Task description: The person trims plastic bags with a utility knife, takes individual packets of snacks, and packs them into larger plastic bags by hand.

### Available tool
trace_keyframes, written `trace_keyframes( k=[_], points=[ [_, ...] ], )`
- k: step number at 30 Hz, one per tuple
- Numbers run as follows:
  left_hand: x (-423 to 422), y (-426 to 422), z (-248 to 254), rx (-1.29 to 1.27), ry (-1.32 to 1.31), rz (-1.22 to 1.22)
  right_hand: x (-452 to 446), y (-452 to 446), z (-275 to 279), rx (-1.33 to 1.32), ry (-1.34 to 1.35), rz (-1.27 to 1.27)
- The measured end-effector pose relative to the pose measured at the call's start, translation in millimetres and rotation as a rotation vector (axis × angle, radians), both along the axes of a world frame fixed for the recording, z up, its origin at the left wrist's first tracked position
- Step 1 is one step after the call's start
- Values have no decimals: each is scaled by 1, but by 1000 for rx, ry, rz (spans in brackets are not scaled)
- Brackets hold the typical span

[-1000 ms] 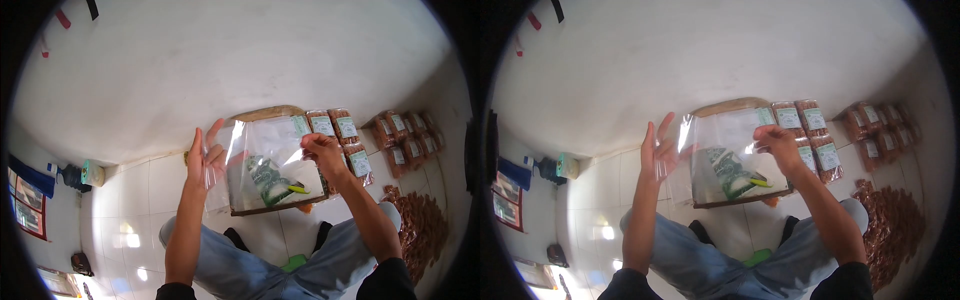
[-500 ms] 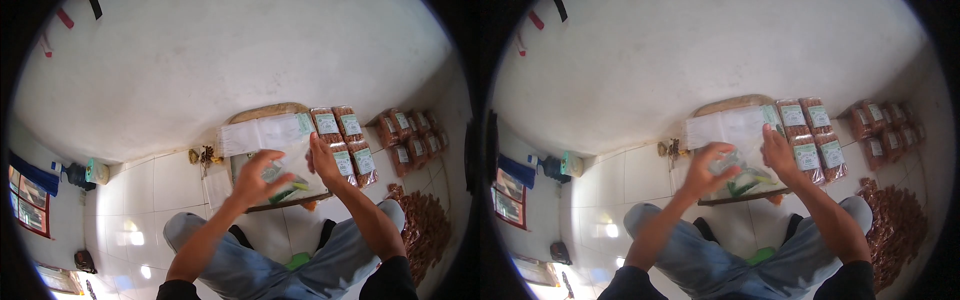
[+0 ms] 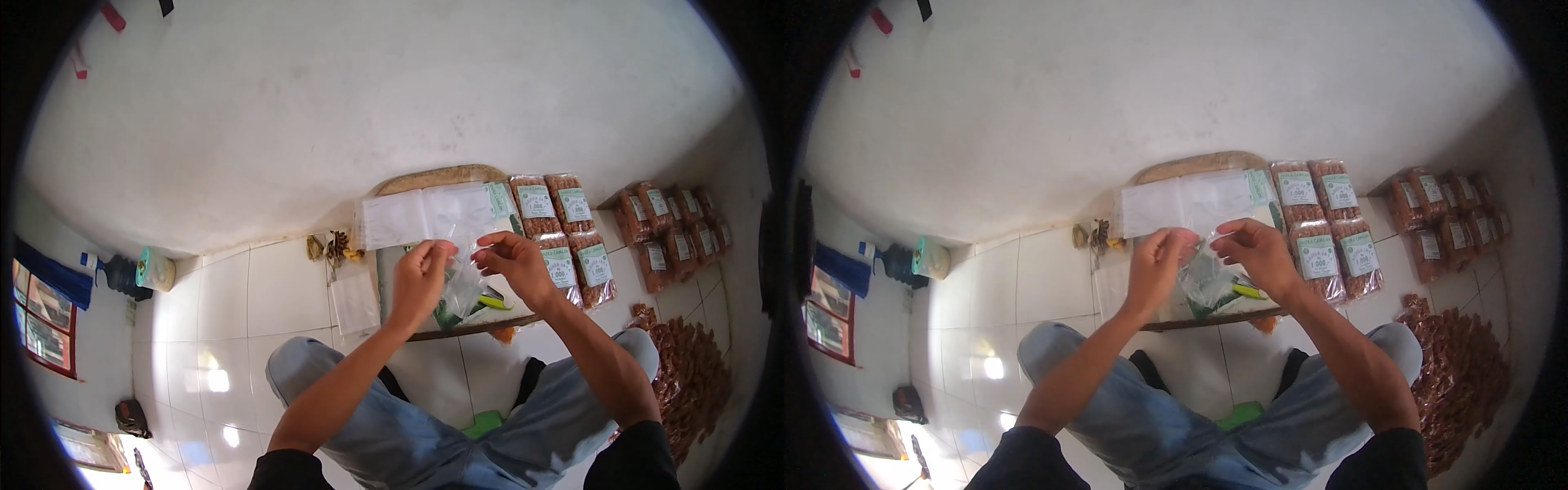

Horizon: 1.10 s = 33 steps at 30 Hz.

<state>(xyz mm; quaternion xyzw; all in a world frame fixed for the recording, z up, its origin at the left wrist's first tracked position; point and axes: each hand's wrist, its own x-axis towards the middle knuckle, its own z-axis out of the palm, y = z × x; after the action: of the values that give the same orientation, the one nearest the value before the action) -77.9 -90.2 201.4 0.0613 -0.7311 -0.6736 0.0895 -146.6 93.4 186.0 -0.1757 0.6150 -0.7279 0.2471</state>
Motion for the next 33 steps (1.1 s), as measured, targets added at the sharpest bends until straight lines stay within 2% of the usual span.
trace_keyframes(
  k=[2, 3, 5, 6, 7, 9, 11, 13, 15, 17, 18, 19, 21, 22, 23, 25, 28, 33],
  points=[
    [-7, -12, -3, -67, -34, 182, -3, 2, 3, 228, 14, -184],
    [-9, -16, -6, -66, -34, 184, -2, 1, 5, 229, 15, -182],
    [-13, -23, -9, -508, 87, 278, 1, -3, 13, 487, 301, -305],
    [-13, -22, -8, -507, 90, 281, 7, -7, 15, 450, 443, -355],
    [-12, -20, -8, -529, 72, 266, 11, -9, 20, 451, 446, -354],
    [-10, -14, -8, -548, 51, 256, 19, -9, 31, 352, 988, -502],
    [-7, -9, -8, -573, 128, 221, 30, -4, 42, 286, 1030, -425],
    [-3, -2, -4, -617, 136, 198, 37, -5, 52, 213, 1143, -167],
    [1, 6, 1, -664, 147, 164, 39, -7, 53, 178, 1097, -131],
    [4, 13, 4, -673, 154, 140, 35, -6, 45, 254, 881, -78],
    [4, 15, 5, -672, 158, 136, 32, -4, 41, 379, 737, -33],
    [5, 17, 6, -658, 182, 147, 28, -3, 33, 380, 739, -36],
    [7, 20, 5, -644, 207, 160, 22, -6, 22, 60, -8, 104],
    [8, 21, 2, -661, 264, 131, 23, -5, 33, 63, -117, 158],
    [9, 24, 0, -678, 320, 103, 21, -4, 31, 66, -115, 163],
    [15, 32, -4, -701, 364, 75, 16, -3, 21, -74, -375, 161],
    [24, 46, -5, -706, 424, 32, 11, -3, 11, -217, -425, 142],
    [33, 55, -11, -718, 621, -74, 9, -6, -11, -163, -422, 178]
  ],
)
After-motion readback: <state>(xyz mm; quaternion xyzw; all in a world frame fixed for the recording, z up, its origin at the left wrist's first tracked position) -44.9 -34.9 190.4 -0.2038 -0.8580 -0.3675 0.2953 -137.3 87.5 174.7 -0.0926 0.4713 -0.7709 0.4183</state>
